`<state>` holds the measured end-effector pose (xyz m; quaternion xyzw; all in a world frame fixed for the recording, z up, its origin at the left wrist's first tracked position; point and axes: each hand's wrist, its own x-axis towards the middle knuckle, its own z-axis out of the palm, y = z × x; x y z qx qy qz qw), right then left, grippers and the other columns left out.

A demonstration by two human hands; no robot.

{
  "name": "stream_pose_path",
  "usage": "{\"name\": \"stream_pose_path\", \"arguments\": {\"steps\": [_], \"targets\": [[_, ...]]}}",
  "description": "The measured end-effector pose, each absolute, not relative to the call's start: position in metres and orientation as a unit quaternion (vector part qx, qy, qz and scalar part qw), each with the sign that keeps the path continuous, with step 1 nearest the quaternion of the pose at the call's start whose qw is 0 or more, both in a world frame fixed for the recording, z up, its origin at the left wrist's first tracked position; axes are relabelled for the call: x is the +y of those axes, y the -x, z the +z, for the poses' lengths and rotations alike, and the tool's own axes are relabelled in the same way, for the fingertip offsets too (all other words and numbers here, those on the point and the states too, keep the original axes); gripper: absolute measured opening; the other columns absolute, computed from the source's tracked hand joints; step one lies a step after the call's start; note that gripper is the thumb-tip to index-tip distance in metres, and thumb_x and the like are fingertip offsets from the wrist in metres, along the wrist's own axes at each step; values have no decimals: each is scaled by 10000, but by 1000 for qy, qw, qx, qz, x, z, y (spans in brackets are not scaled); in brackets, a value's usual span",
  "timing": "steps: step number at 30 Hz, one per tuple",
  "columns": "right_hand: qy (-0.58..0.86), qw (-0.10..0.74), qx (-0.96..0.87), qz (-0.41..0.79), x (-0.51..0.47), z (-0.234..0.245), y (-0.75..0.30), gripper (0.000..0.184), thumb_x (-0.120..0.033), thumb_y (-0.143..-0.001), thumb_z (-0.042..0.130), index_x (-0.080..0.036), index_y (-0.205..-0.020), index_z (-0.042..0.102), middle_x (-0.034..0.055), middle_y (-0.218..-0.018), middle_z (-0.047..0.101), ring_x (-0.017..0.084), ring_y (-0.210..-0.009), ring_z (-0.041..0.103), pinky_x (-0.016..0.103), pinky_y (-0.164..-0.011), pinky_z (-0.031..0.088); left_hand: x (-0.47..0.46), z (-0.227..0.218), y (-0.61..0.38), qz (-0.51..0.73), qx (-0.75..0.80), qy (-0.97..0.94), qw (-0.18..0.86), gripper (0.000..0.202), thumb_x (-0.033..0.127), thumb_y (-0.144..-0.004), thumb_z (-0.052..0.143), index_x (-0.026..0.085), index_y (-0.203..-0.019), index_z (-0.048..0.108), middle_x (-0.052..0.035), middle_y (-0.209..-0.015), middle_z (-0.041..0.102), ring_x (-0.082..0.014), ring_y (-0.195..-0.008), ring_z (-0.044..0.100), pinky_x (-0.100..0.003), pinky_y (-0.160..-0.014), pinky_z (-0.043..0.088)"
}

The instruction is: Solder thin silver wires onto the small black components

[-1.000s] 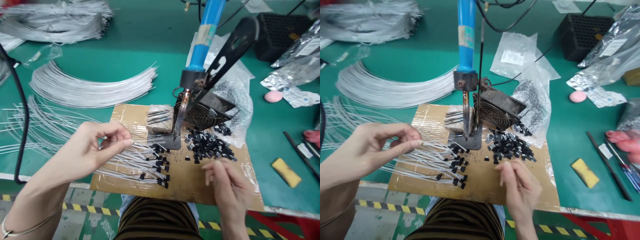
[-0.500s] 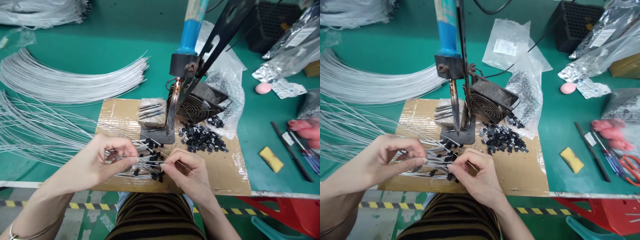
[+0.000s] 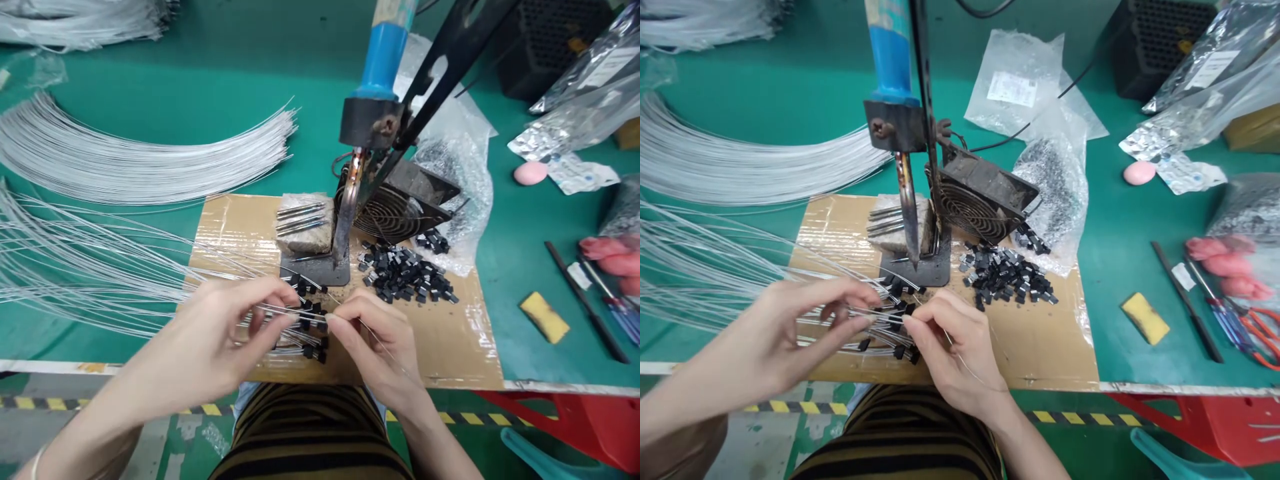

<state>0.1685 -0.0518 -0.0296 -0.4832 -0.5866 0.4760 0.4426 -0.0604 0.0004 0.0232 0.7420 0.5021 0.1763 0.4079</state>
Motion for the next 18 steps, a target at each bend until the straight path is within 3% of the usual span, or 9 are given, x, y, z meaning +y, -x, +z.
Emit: {"name": "stream_pose_path", "arguments": {"steps": [3, 6, 8, 11, 14, 18], "targets": [[488, 443, -587, 470, -51, -31, -167, 230, -234, -1048, 644, -214, -822, 675, -22, -757, 560, 140, -720, 530, 290, -653, 405, -11, 19, 44, 147, 473, -765, 412, 142, 299, -1029, 616, 299, -1107, 735, -2, -949, 784, -152, -721, 674, -259, -617, 493], [493, 446, -568, 485, -52, -33, -167, 251, -267, -1062, 633, -214, -824, 694, -18, -756, 568, 143, -719, 548, 289, -654, 421, -12, 14, 32, 147, 488, -703, 496, 190, 334, -1059, 567, 255, -935, 687, 16, -753, 668, -145, -642, 560, -264, -551, 404], [496, 446, -547, 505, -53, -35, -166, 280, -312, -1073, 617, -214, -836, 727, -14, -737, 586, 142, -683, 558, 291, -642, 440, -9, 11, 29, 164, 489, -647, 561, 244, 364, -1049, 580, 234, -857, 656, 27, -676, 575, -138, -606, 482, -260, -527, 357], [523, 471, -481, 522, -54, -38, -165, 325, -361, -1085, 598, -211, -855, 771, -34, -658, 565, 107, -539, 514, 269, -561, 442, -4, 9, 26, 202, 494, -588, 608, 247, 356, -1012, 624, 208, -815, 649, 21, -664, 555, -129, -601, 467, -247, -532, 352], [545, 517, -399, 526, -53, -40, -164, 310, -383, -1062, 640, -210, -864, 803, -35, -681, 586, 72, -454, 508, 226, -448, 424, -2, 6, 26, 222, 510, -575, 600, 225, 346, -975, 670, 200, -805, 671, 18, -652, 562, -117, -564, 440, -241, -504, 322], [523, 532, -353, 565, -52, -38, -162, 225, -384, -1020, 707, -230, -952, 856, 6, -805, 696, 83, -496, 615, 213, -453, 529, -5, 0, 28, 237, 522, -572, 587, 240, 381, -974, 688, 206, -810, 696, 14, -649, 576, -116, -545, 433, -252, -488, 302]]}}
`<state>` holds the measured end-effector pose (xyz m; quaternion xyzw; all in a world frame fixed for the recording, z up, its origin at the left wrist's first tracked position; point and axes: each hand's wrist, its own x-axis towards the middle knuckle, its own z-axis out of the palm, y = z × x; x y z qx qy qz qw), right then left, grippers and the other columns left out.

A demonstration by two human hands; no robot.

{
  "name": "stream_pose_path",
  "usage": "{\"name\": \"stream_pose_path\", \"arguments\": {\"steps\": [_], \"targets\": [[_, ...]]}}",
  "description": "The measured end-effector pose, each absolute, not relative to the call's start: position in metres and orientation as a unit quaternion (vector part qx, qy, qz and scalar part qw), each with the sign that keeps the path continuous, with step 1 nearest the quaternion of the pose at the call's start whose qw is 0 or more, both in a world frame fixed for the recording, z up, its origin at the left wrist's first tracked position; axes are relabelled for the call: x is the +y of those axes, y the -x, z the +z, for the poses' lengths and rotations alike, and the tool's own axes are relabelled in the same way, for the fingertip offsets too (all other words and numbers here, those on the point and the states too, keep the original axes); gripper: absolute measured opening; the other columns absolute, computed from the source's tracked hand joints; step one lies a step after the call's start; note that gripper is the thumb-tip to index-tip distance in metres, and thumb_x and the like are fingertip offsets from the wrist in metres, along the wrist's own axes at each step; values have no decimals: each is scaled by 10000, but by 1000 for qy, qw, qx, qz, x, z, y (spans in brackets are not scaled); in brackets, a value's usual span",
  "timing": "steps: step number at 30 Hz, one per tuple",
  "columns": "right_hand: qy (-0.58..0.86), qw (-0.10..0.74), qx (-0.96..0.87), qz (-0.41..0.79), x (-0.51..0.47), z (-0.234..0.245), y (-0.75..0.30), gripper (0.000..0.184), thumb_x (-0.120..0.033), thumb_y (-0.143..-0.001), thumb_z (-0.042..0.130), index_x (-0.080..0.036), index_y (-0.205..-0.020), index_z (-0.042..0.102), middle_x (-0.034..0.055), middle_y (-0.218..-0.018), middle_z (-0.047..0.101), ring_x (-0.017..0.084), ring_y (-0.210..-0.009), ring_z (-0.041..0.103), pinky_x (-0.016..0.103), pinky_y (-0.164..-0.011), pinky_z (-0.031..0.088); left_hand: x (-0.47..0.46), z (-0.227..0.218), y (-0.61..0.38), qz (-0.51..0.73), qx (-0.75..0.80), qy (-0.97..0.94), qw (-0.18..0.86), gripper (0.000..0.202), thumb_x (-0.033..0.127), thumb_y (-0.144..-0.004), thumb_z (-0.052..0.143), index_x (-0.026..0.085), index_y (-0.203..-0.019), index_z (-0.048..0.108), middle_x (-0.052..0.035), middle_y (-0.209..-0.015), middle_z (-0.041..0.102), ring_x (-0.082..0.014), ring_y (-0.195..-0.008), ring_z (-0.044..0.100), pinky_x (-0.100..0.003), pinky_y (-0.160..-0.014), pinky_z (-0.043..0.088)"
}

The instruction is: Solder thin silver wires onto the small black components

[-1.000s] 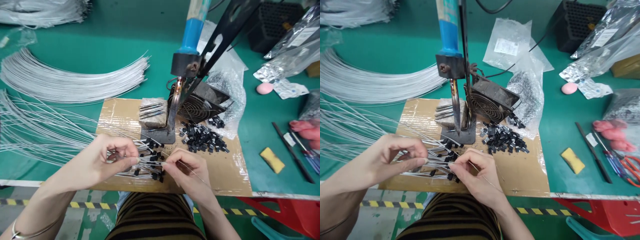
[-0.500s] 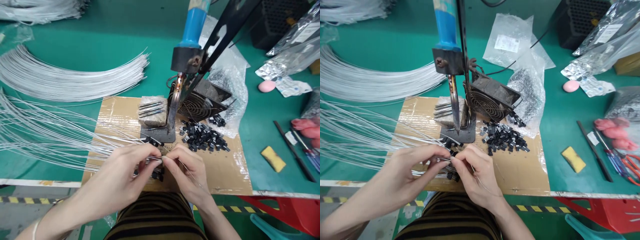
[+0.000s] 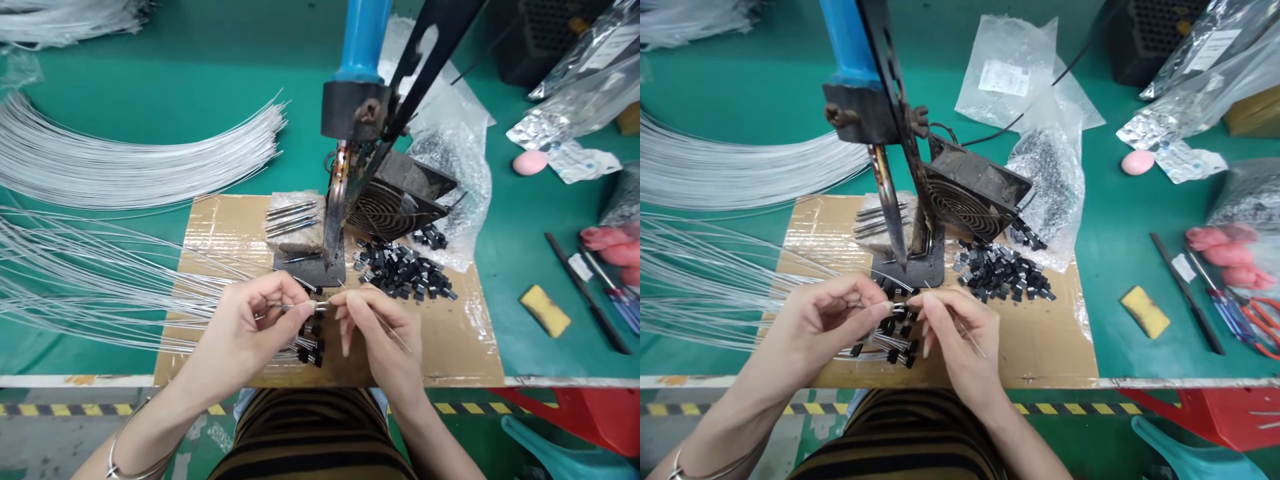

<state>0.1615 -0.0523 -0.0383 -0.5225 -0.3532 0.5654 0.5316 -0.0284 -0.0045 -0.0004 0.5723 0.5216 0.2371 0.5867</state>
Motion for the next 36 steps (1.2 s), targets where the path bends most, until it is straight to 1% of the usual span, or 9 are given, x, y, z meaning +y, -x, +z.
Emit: {"name": "stream_pose_path", "arguments": {"steps": [2, 5, 9, 14, 19, 24, 30, 33, 36], "targets": [[505, 531, -335, 593, -52, -38, -158, 200, -381, -1004, 732, -236, -996, 868, 23, -835, 739, 95, -530, 653, 220, -492, 580, -6, -3, 29, 242, 526, -572, 581, 247, 400, -976, 694, 210, -819, 705, 5, -667, 601, -120, -557, 463, -256, -491, 310], [472, 539, -300, 630, -54, -39, -153, 157, -355, -983, 764, -250, -1017, 875, 24, -844, 762, 97, -561, 674, 208, -522, 603, -6, -6, 29, 248, 537, -576, 564, 250, 419, -968, 711, 214, -823, 713, -5, -688, 634, -126, -570, 500, -262, -495, 324], [440, 542, -258, 667, -56, -42, -149, 129, -342, -958, 798, -253, -1008, 876, 4, -789, 746, 87, -532, 649, 201, -511, 588, -8, -4, 27, 254, 537, -578, 560, 238, 413, -973, 710, 221, -832, 716, -11, -702, 666, -135, -585, 540, -269, -507, 360], [425, 538, -232, 690, -55, -43, -148, 110, -330, -942, 819, -255, -1001, 874, -2, -767, 763, 91, -533, 660, 191, -502, 577, -12, -1, 24, 270, 532, -569, 566, 203, 360, -982, 709, 223, -832, 713, 3, -683, 662, -128, -583, 539, -258, -505, 371], [415, 545, -214, 696, -55, -43, -148, 78, -310, -934, 833, -255, -969, 875, -16, -728, 761, 72, -519, 659, 156, -496, 569, -14, 0, 22, 268, 537, -576, 555, 185, 328, -982, 700, 211, -841, 720, -16, -725, 708, -141, -626, 612, -249, -533, 424], [409, 538, -177, 716, -52, -39, -150, 93, -323, -892, 868, -231, -891, 875, -20, -682, 749, 62, -491, 650, 131, -458, 556, -15, 1, 19, 283, 536, -573, 552, 151, 265, -969, 700, 197, -835, 724, -11, -716, 712, -126, -611, 609, -223, -535, 439], [398, 524, -132, 741, -46, -35, -151, 166, -320, -814, 906, -187, -735, 844, -19, -621, 725, 60, -418, 622, 131, -403, 535, -17, 0, 20, 279, 537, -595, 529, 178, 279, -955, 706, 188, -803, 731, -24, -692, 714, -128, -585, 601, -213, -503, 439], [397, 525, -129, 742, -47, -35, -151, 158, -318, -815, 903, -184, -750, 851, -18, -622, 726, 60, -417, 626, 130, -405, 542, -18, 0, 19, 283, 540, -599, 520, 183, 269, -961, 693, 189, -801, 728, -19, -683, 711, -126, -578, 602, -212, -496, 431], [395, 531, -132, 738, -49, -36, -150, 133, -316, -840, 888, -188, -812, 866, -15, -647, 737, 58, -439, 640, 129, -433, 563, -18, 0, 17, 294, 540, -599, 513, 164, 253, -958, 698, 191, -809, 730, -13, -680, 708, -122, -570, 603, -211, -496, 431]]}}
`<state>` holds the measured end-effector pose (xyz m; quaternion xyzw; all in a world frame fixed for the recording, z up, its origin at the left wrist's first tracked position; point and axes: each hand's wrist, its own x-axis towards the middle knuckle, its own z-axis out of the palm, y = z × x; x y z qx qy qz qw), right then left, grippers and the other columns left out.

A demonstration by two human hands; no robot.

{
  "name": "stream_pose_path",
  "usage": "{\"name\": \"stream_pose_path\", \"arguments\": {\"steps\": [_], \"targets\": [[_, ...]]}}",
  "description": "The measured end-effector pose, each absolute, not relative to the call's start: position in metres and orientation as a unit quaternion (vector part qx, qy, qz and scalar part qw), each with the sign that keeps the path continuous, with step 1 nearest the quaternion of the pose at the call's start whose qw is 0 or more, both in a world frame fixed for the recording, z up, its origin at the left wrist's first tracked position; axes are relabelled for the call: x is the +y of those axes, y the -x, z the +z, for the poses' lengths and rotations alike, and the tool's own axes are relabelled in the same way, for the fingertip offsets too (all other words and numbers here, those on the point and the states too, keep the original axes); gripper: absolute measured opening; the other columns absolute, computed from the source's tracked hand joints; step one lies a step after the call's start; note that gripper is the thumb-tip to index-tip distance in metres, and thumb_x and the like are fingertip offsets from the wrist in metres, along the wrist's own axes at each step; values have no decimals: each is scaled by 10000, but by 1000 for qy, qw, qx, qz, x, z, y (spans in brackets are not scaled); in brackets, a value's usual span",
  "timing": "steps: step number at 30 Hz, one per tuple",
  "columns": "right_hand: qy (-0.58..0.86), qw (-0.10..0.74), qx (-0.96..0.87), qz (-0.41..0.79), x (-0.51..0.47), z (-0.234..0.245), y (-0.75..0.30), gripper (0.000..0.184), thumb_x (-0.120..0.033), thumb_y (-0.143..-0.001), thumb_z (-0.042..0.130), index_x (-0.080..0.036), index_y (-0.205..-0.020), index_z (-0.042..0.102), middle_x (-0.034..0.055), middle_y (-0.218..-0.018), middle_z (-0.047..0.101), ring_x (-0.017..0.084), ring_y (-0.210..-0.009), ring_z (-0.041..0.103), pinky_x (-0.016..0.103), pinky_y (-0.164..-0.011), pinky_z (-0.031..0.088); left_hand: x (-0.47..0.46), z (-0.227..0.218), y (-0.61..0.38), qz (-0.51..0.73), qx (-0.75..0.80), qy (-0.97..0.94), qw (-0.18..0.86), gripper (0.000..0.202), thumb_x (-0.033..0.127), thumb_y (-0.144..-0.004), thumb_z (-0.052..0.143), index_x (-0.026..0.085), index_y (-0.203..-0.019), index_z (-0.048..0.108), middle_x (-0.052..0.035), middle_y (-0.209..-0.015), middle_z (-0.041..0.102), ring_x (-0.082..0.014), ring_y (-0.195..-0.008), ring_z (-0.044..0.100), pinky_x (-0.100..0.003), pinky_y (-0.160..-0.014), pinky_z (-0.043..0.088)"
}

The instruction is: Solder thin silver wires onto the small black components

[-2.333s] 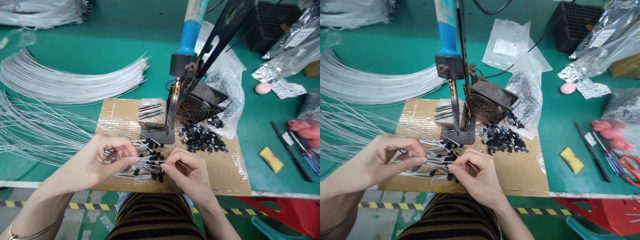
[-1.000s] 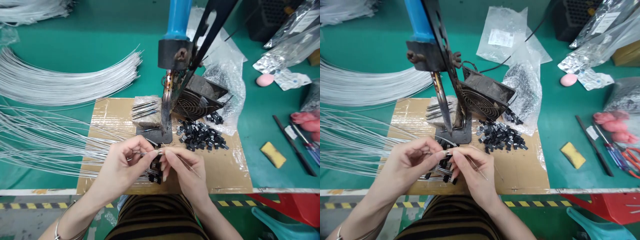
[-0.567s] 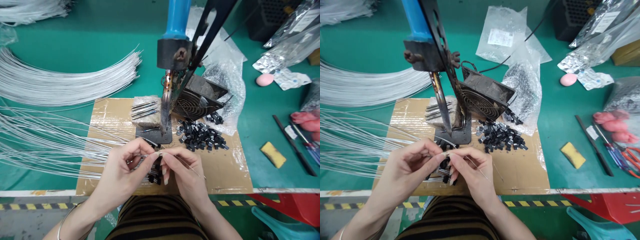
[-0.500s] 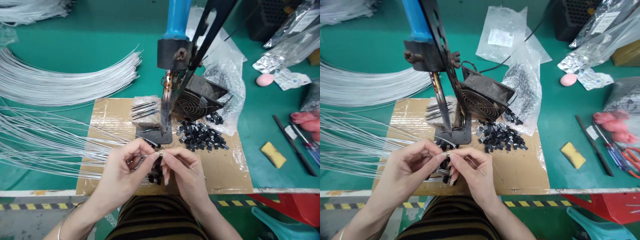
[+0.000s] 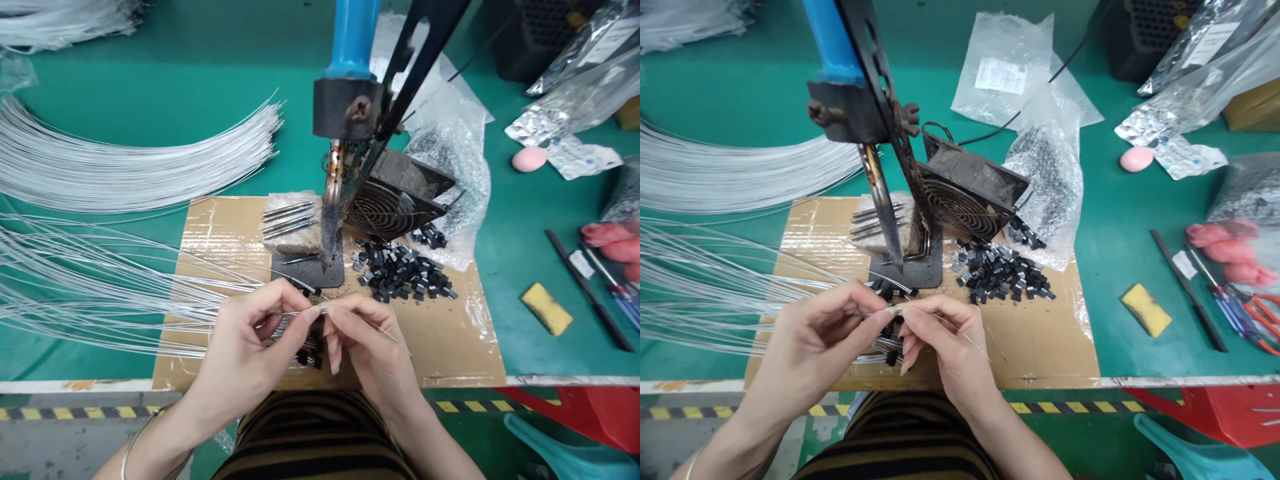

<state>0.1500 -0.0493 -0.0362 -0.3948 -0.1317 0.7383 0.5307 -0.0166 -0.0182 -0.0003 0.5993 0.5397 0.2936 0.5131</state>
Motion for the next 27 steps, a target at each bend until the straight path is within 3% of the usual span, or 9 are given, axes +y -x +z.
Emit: {"name": "stream_pose_path", "arguments": {"steps": [11, 19, 27], "targets": [[399, 550, -102, 727, -50, -35, -143, 117, -313, -841, 879, -201, -810, 863, -22, -657, 733, 55, -444, 628, 132, -435, 551, -28, -8, 12, 328, 567, -598, 462, 94, 237, -933, 752, 194, -850, 744, -4, -692, 703, -112, -561, 598, -205, -518, 471], [401, 558, -106, 719, -51, -34, -140, 123, -328, -846, 879, -206, -834, 868, -19, -667, 731, 64, -461, 632, 150, -448, 559, -30, -13, 13, 337, 557, -583, 486, 128, 261, -984, 696, 202, -877, 730, -18, -724, 714, -135, -630, 649, -212, -559, 507], [406, 565, -105, 710, -51, -35, -139, 122, -320, -846, 878, -209, -803, 855, -22, -660, 732, 66, -448, 629, 154, -446, 558, -33, -15, 9, 346, 565, -589, 462, 133, 257, -985, 700, 200, -867, 723, 1, -706, 673, -107, -580, 571, -198, -531, 456]]}}
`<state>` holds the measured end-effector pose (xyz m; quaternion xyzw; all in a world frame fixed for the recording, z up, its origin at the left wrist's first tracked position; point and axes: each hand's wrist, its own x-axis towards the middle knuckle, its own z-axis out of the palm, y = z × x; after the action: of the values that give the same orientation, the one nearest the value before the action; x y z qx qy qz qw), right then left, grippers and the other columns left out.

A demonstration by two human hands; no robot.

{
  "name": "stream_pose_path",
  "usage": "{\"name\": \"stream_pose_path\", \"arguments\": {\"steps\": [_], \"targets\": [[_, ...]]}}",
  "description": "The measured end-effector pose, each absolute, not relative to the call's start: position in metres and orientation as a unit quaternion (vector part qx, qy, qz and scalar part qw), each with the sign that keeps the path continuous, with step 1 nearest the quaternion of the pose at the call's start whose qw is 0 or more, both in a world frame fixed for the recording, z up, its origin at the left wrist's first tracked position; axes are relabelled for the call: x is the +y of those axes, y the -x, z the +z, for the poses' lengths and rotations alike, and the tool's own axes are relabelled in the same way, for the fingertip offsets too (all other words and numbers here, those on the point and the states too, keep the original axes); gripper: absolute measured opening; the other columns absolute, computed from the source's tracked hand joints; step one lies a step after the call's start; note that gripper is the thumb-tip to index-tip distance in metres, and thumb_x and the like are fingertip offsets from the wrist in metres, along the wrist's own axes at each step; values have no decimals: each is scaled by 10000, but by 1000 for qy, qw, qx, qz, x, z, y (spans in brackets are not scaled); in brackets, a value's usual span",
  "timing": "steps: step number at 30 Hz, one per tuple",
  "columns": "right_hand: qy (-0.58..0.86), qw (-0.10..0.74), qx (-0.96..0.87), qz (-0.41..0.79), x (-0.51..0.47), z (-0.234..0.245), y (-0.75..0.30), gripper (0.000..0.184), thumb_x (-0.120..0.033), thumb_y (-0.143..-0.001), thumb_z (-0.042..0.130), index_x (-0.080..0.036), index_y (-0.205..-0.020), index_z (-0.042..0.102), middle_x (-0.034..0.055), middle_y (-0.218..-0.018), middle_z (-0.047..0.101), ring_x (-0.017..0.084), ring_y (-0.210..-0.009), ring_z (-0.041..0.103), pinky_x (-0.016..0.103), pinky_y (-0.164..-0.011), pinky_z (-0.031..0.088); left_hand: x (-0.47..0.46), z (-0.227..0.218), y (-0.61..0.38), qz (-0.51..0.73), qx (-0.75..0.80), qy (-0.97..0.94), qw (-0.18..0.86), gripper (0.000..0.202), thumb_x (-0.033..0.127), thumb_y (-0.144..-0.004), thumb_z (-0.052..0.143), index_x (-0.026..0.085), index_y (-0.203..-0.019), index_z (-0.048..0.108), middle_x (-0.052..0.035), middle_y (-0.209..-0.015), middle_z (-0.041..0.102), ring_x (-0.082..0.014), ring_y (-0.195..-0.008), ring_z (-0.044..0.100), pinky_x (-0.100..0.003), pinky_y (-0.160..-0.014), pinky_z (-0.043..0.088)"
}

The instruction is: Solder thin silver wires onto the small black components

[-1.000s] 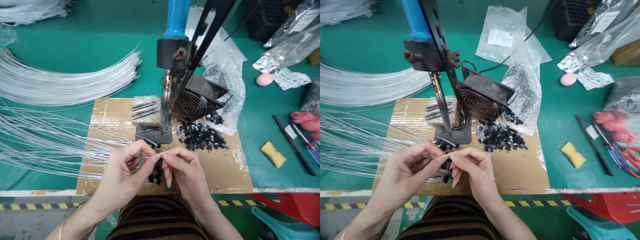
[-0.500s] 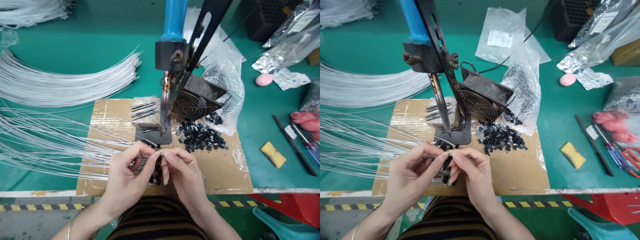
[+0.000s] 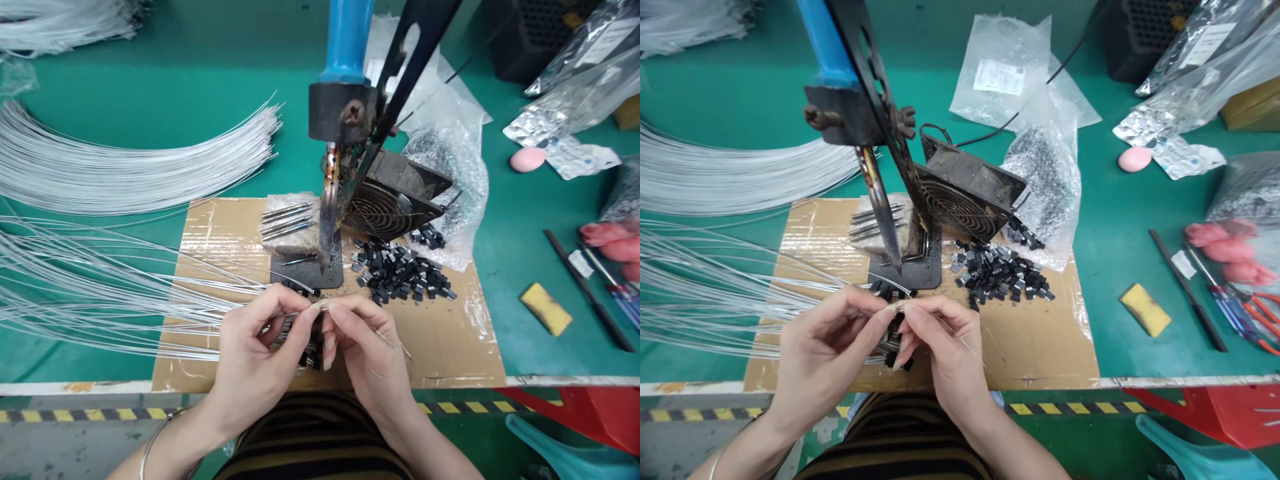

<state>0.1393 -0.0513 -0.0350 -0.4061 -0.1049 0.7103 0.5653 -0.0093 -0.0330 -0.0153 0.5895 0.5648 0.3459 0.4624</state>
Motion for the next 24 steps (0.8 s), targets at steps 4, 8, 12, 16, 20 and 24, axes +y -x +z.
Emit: {"name": "stream_pose_path", "arguments": {"steps": [4, 8, 12, 16, 20, 24], "targets": [[411, 575, -94, 701, -51, -34, -137, 120, -319, -826, 895, -211, -787, 860, -17, -664, 732, 70, -474, 619, 165, -462, 582, -34, -17, 8, 355, 566, -590, 454, 140, 259, -993, 695, 195, -871, 720, -3, -725, 672, -105, -588, 559, -201, -534, 444], [410, 569, -108, 704, -50, -34, -139, 172, -379, -869, 863, -208, -859, 882, -1, -681, 728, 84, -512, 638, 179, -493, 608, -33, -17, 9, 358, 569, -571, 471, 159, 280, -998, 697, 195, -866, 717, 1, -685, 665, -105, -559, 533, -210, -499, 400], [421, 563, -132, 699, -51, -36, -142, 180, -393, -883, 858, -218, -913, 890, 7, -715, 749, 93, -537, 666, 186, -522, 624, -30, -16, 9, 368, 574, -561, 470, 141, 269, -978, 715, 200, -855, 716, 21, -645, 630, -96, -532, 481, -214, -482, 352], [431, 555, -162, 692, -54, -40, -142, 83, -323, -899, 862, -255, -942, 886, -8, -724, 783, 93, -541, 701, 185, -555, 630, -30, -16, 8, 373, 572, -559, 470, 117, 249, -978, 712, 214, -866, 711, 36, -634, 607, -94, -527, 456, -213, -479, 335], [437, 555, -179, 685, -56, -41, -143, 75, -321, -919, 850, -259, -949, 881, -14, -728, 786, 88, -540, 709, 177, -554, 613, -31, -15, 9, 374, 566, -572, 461, 100, 213, -967, 718, 225, -868, 719, 39, -650, 621, -94, -539, 471, -212, -484, 343], [440, 554, -181, 683, -56, -40, -143, 80, -322, -912, 856, -252, -942, 879, -10, -726, 780, 91, -536, 706, 185, -551, 603, -30, -15, 9, 381, 557, -582, 454, 102, 177, -955, 720, 228, -868, 739, 36, -676, 637, -91, -536, 478, -210, -477, 352]]}}
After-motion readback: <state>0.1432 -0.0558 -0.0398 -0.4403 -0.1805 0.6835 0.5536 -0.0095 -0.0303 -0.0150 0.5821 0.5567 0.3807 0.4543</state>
